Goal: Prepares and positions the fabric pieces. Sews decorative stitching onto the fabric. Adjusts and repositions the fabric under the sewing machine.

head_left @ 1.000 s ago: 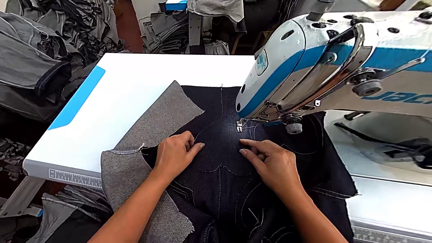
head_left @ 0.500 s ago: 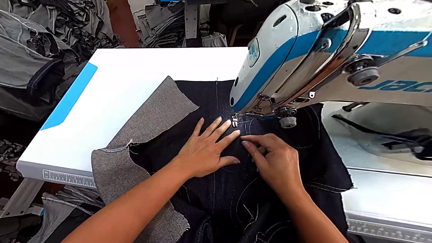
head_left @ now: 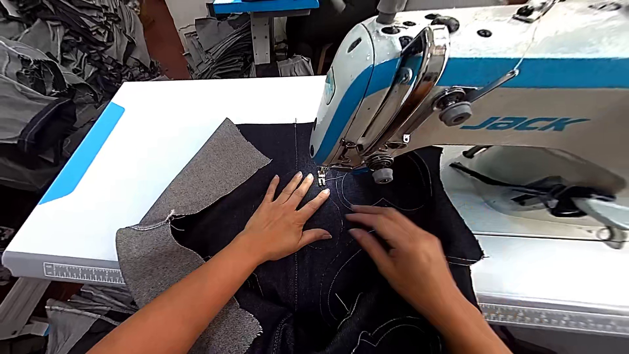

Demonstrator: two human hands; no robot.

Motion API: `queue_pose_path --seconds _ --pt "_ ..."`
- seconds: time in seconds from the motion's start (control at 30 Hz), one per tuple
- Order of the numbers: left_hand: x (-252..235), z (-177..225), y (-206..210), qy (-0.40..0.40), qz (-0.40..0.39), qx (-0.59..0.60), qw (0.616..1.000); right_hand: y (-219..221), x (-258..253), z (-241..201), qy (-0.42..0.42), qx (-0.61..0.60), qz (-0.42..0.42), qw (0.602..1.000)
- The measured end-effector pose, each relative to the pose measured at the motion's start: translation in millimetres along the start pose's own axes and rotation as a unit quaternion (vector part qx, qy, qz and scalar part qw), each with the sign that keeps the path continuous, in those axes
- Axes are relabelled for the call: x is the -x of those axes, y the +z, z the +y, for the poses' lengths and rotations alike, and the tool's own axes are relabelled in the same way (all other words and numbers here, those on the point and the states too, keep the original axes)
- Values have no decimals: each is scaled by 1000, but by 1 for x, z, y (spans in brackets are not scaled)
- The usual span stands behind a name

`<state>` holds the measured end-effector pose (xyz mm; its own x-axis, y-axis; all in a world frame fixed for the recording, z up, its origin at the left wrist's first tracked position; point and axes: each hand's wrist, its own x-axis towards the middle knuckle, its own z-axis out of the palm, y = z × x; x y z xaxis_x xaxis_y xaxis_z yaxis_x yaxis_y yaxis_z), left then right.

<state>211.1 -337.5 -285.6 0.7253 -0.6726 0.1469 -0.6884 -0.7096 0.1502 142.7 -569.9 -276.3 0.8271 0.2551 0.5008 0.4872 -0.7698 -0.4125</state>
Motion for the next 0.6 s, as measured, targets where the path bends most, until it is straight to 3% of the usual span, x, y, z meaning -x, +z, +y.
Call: queue_pose_path --seconds 0.1,0.37,0.5,0.6 --pt "0 0 0 3 -1 -1 1000 22 2 14 -23 -25 -24 999" --pt "1 -5 4 16 28 5 999 26 5 13 -13 -18 -1 1000" --pt "1 -8 5 63 42 -9 997 26 6 2 6 -40 22 999" --pt "-4 -11 8 67 11 15 998 27 4 4 8 -65 3 998"
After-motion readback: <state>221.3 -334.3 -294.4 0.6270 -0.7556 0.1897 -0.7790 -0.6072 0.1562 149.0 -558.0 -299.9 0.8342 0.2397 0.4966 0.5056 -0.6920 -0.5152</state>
